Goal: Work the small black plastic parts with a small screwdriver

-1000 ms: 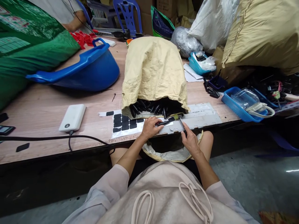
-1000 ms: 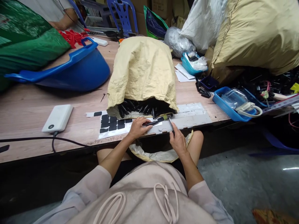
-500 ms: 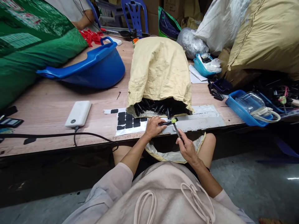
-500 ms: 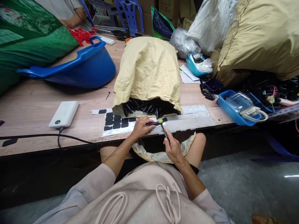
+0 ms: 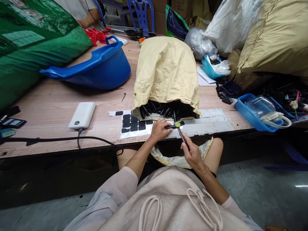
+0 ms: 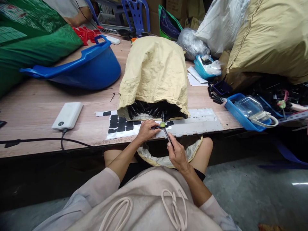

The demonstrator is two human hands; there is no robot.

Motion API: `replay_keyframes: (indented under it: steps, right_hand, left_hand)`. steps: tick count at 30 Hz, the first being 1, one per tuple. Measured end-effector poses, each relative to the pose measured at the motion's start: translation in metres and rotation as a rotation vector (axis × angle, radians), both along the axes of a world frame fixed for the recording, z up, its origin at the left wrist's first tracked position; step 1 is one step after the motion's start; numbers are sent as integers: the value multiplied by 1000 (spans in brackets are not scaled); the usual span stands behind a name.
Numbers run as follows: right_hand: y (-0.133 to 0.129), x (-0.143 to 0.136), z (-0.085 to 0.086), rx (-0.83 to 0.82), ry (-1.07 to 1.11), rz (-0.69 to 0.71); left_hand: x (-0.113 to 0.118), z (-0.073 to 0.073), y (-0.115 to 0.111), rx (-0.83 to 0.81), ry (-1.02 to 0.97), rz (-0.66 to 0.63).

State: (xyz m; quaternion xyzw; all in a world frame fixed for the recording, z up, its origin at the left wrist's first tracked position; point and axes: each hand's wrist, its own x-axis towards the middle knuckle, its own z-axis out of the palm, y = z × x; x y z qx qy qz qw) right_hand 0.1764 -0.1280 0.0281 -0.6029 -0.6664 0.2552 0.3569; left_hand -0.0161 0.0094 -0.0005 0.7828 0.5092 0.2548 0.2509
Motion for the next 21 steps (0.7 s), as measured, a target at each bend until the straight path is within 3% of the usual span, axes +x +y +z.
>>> replay_keyframes:
  steps: [7, 16, 21]
  right_hand:
    - [3, -8, -4, -113, 27, 13]
    - [12, 31, -6, -27, -95, -297]
    - [15, 46, -6, -157, -285, -381]
  left_hand:
    - [0, 5, -1, -9, -3, -9]
    - [1, 7, -4, -24, 15, -2]
    - [0, 7, -3, -22, 17, -8]
